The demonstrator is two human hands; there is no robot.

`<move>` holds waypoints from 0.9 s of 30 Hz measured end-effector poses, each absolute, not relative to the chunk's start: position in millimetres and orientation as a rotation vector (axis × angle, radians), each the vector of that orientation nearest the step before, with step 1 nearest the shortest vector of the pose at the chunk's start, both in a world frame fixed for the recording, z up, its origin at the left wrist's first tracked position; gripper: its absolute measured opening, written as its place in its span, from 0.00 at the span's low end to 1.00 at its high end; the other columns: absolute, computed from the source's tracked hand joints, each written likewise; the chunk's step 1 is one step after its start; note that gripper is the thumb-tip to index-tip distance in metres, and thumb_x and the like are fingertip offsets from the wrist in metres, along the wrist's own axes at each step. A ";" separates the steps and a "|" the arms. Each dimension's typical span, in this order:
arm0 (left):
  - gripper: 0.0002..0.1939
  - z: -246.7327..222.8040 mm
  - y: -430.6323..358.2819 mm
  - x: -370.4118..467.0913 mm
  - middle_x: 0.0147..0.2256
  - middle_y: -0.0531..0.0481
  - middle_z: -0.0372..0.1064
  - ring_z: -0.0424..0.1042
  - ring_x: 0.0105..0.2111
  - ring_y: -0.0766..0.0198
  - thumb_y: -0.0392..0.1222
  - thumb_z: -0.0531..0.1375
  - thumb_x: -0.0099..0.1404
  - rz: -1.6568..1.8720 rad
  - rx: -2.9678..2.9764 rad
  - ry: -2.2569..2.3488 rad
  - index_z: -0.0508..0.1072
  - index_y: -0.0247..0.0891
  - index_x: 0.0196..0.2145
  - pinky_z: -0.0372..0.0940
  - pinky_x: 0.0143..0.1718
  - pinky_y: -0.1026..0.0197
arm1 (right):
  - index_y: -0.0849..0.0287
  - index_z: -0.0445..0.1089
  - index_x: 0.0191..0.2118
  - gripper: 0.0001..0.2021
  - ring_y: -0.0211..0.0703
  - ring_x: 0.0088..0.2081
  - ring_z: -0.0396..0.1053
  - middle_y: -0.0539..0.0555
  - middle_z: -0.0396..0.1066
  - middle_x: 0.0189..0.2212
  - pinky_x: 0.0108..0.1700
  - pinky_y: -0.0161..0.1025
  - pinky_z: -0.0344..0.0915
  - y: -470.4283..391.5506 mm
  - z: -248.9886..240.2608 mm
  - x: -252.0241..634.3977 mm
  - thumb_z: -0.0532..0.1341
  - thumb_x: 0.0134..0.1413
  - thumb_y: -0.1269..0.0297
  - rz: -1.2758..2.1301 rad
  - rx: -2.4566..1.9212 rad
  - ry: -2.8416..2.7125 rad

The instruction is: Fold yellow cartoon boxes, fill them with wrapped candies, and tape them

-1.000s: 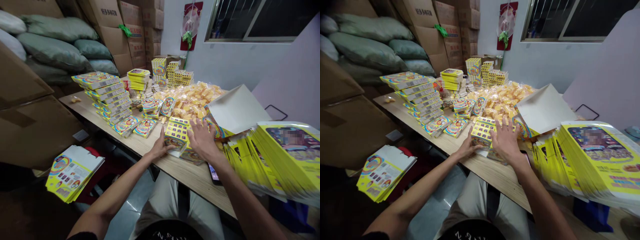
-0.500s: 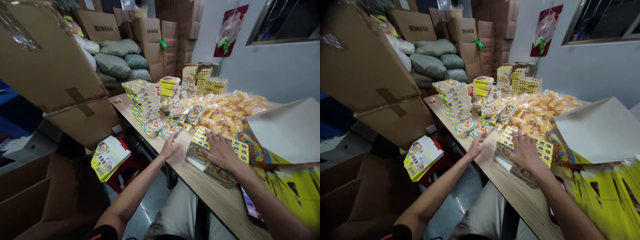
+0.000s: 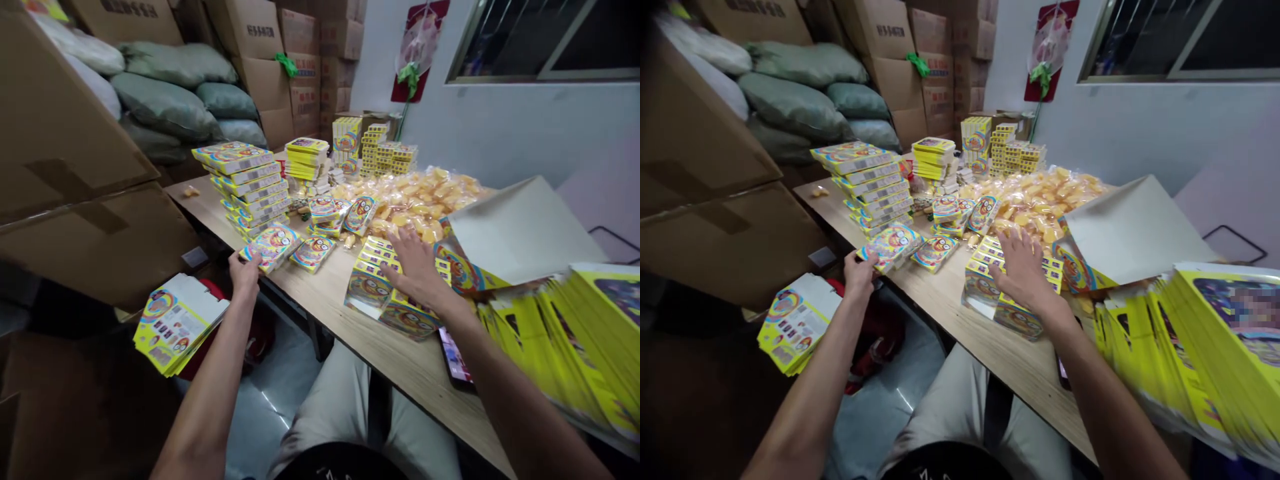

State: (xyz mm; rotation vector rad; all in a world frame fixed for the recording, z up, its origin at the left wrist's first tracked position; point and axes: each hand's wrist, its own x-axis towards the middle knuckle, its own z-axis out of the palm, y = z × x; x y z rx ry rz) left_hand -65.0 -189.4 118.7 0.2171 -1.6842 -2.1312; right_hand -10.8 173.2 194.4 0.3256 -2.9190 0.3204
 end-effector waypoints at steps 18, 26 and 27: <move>0.13 48.5 -36.7 -12.8 0.25 0.54 0.68 0.65 0.23 0.68 0.35 0.70 0.45 -2.503 0.089 -2.097 0.72 0.37 0.29 0.59 0.24 0.66 | 0.48 0.39 0.74 0.41 0.53 0.43 0.72 0.59 0.71 0.49 0.44 0.46 0.68 151.5 225.4 38.1 0.52 0.58 0.75 0.169 0.752 -2.868; 0.09 46.6 -38.1 -18.6 0.24 0.48 0.73 0.73 0.24 0.64 0.34 0.68 0.44 -2.733 0.342 -2.059 0.74 0.34 0.26 0.71 0.32 0.60 | 0.48 0.42 0.74 0.41 0.56 0.41 0.71 0.63 0.70 0.45 0.40 0.45 0.65 123.0 211.8 41.8 0.54 0.57 0.75 -0.176 0.727 -2.967; 0.08 47.2 -39.0 -20.5 0.24 0.48 0.73 0.74 0.25 0.64 0.33 0.68 0.43 -2.743 0.359 -2.054 0.74 0.34 0.25 0.72 0.34 0.59 | 0.49 0.42 0.74 0.39 0.56 0.42 0.71 0.64 0.70 0.45 0.41 0.46 0.65 120.6 208.6 39.2 0.53 0.59 0.75 -0.179 0.741 -2.973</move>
